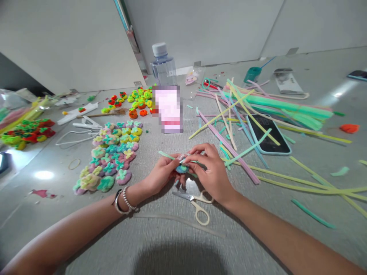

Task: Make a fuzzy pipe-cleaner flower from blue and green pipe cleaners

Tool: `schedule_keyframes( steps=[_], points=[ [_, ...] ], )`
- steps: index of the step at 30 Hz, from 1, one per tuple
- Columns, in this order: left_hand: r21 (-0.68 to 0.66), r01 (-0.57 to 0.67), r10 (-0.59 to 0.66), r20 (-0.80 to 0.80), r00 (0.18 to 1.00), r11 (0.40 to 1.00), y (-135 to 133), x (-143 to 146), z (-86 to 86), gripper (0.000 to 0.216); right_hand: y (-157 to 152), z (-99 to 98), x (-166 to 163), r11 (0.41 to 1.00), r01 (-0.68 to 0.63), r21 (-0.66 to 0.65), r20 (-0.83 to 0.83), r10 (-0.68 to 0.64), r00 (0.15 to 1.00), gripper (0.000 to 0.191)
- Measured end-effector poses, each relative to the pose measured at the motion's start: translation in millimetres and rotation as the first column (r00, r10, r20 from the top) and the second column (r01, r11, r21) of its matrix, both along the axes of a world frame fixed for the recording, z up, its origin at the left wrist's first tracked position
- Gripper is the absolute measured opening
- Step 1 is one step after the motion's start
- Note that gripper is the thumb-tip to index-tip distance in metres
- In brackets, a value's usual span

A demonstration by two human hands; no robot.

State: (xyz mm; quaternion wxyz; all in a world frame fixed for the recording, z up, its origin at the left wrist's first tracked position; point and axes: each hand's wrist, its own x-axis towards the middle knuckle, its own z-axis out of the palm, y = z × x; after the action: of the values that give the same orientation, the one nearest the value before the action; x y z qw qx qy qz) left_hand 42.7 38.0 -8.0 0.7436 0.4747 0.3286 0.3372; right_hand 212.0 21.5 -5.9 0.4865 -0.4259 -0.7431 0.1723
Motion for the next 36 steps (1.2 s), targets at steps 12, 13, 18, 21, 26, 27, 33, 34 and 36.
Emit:
schedule_keyframes(
  steps=[12,13,18,21,26,27,33,34,36],
  points=[
    [0.443,-0.326,0.397,-0.075,0.915,0.835,-3.1,-4.4,6.6,0.027,-1.4,2.7,-0.5,0.978,0.015,-0.206,-0.07,-0.03,0.997,0.016],
    [0.452,-0.325,0.401,-0.08,0.913,0.831,-2.5,-4.2,6.5,0.027,-1.2,2.3,-0.7,0.966,-0.016,-0.257,-0.071,-0.002,0.998,0.02],
    [0.473,-0.246,0.367,-0.181,0.912,0.846,-4.7,-2.9,3.7,0.02,0.5,2.0,-1.5,0.925,-0.133,-0.357,-0.04,0.127,0.991,0.025],
    [0.535,-0.19,0.374,-0.259,0.891,0.823,-7.4,-4.2,2.8,0.017,1.9,2.2,-1.8,0.915,-0.142,-0.378,-0.033,0.14,0.99,0.024],
    [0.575,-0.146,0.386,-0.32,0.865,0.805,-5.6,-6.8,4.3,0.022,1.3,1.9,-2.0,0.943,-0.112,-0.313,0.04,0.131,0.991,0.02],
    [0.586,-0.122,0.385,-0.347,0.855,0.801,-4.8,-7.0,4.8,0.023,0.8,1.6,-2.1,0.951,-0.105,-0.29,0.059,0.127,0.99,0.019],
    [0.689,-0.012,0.442,-0.452,0.775,0.725,-4.6,-7.5,5.6,0.025,0.6,-1.1,-2.5,0.959,-0.09,-0.268,0.127,0.128,0.984,0.018],
    [0.698,-0.004,0.446,-0.453,0.772,0.716,-5.3,-7.8,5.7,0.025,1.2,-1.4,-2.3,0.952,-0.09,-0.291,0.125,0.131,0.983,0.019],
    [0.72,0.018,0.454,-0.457,0.765,0.694,-7.0,-8.3,6.3,0.025,2.3,-1.2,-1.8,0.945,-0.095,-0.313,0.122,0.139,0.983,0.024]
  ],
)
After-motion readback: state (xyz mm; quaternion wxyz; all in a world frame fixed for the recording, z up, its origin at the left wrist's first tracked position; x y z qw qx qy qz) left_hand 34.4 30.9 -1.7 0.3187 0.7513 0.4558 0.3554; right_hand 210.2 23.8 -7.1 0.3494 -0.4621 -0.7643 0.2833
